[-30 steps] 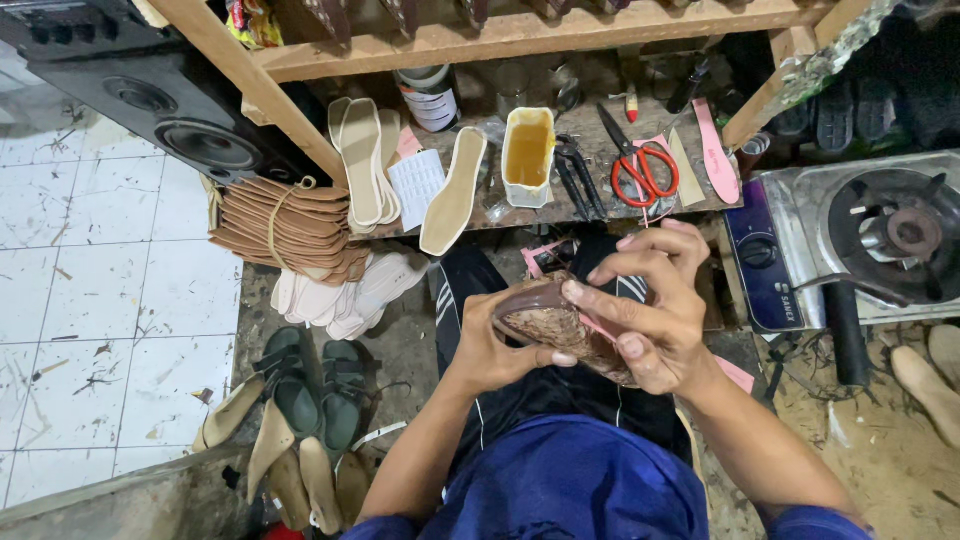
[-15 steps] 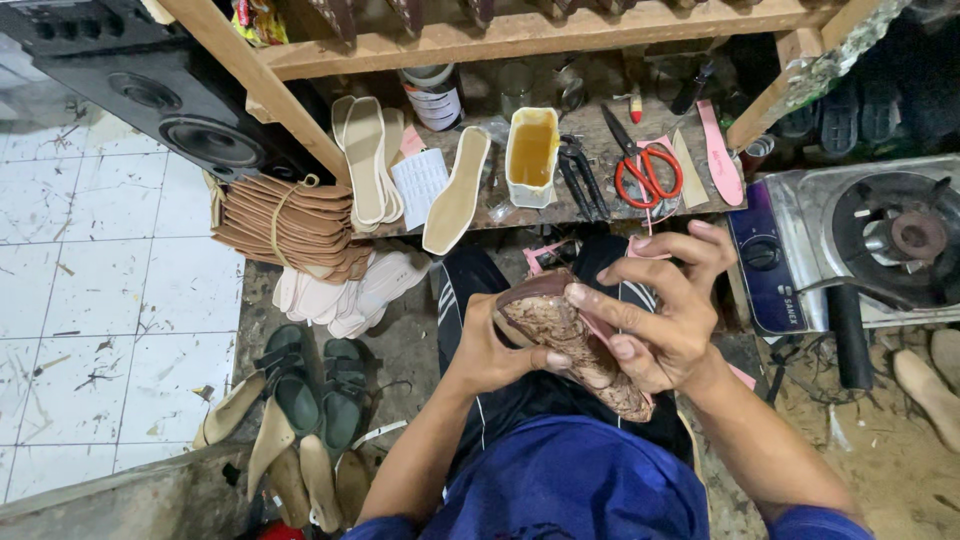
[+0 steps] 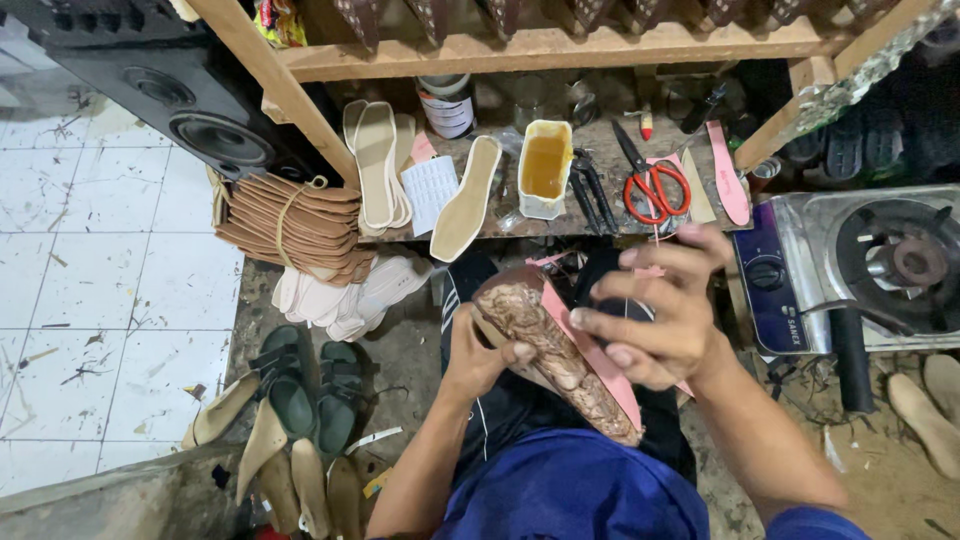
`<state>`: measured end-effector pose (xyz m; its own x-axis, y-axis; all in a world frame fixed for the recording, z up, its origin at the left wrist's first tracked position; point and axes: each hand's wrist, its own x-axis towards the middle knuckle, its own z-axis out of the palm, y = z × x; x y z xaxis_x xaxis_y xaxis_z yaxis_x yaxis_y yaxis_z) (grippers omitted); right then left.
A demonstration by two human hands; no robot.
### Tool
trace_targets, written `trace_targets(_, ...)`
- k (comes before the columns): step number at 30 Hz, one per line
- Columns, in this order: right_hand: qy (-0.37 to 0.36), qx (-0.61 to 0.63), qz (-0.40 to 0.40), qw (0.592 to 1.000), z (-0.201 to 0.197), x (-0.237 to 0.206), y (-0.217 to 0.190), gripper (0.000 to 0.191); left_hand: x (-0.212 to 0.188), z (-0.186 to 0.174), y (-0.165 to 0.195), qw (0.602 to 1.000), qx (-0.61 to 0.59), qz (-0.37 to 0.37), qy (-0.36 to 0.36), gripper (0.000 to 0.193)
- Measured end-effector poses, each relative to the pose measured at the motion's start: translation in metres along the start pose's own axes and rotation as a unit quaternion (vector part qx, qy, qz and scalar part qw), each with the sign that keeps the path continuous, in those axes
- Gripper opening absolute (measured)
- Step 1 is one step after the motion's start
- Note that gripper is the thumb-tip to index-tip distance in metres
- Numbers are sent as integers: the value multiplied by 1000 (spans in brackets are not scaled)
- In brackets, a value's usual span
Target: The person applies adhesive to a pink insole and presses it onto the bottom of a shoe sole. They smooth the insole by hand, then cut a second pink insole to size with scissors and attach it to another sole. The finished sole is placed on a nearby shelf.
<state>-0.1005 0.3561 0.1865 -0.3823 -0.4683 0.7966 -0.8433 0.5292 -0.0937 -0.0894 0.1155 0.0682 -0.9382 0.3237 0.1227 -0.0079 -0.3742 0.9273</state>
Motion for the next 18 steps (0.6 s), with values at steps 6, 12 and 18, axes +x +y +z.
trace_targets(6,-60,22,274,960,75,-1,100,31,-4,-21,-14,923,-355,-64,130,81)
trace_targets(12,-254,-106,264,924,188,-28,159,58,-21,-37,-11,902,-374,-136,168,76)
trace_targets(18,-239,-175,186,937,192,-19,149,29,-15,-43,8,930,-337,-22,141,73)
